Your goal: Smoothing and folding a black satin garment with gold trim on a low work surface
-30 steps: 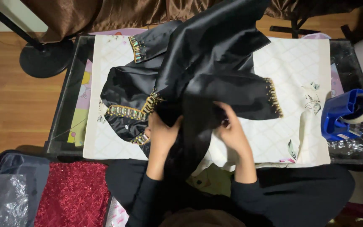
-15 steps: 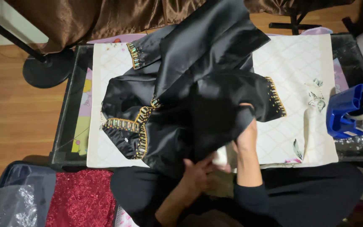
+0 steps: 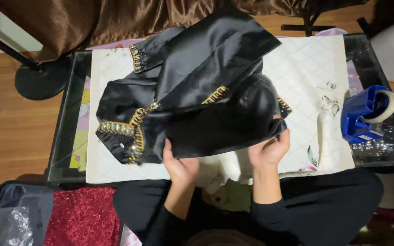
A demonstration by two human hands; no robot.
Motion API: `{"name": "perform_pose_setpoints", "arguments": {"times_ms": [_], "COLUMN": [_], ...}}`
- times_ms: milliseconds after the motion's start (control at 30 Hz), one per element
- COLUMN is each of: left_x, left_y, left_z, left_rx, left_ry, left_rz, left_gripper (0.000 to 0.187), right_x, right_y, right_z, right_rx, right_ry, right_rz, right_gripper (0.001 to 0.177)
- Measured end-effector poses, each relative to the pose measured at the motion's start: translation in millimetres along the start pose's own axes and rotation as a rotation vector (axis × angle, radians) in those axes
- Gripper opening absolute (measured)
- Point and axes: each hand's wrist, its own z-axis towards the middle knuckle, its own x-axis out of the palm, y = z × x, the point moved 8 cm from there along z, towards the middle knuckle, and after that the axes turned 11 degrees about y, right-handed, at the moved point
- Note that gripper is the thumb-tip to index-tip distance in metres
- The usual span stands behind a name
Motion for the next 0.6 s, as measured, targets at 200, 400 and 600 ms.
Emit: {"name": "perform_pose_setpoints", "arguments": {"times_ms": [200, 400, 600], "left_x": [-20, -6, -156], "left_y": [-55, -138, -156], "left_z": [117, 165, 152], "left_rx": [0.038, 0.260, 0.436], "left_ry": [0.245, 0.309, -0.270], "left_rz": [0.189, 0.217, 0.276], "left_gripper": [0.034, 0.044, 0.032], "right_x": [55, 34, -14], "right_y": [8, -35, -32], "right_z": [-17, -11, -1], "right_rx": [-0.194, -0.025, 0.004], "right_ry": [-0.021, 0.221, -0.287], "right_rz": [-0.630, -0.905, -0.435], "right_gripper": [0.003, 0.012, 0.005]}}
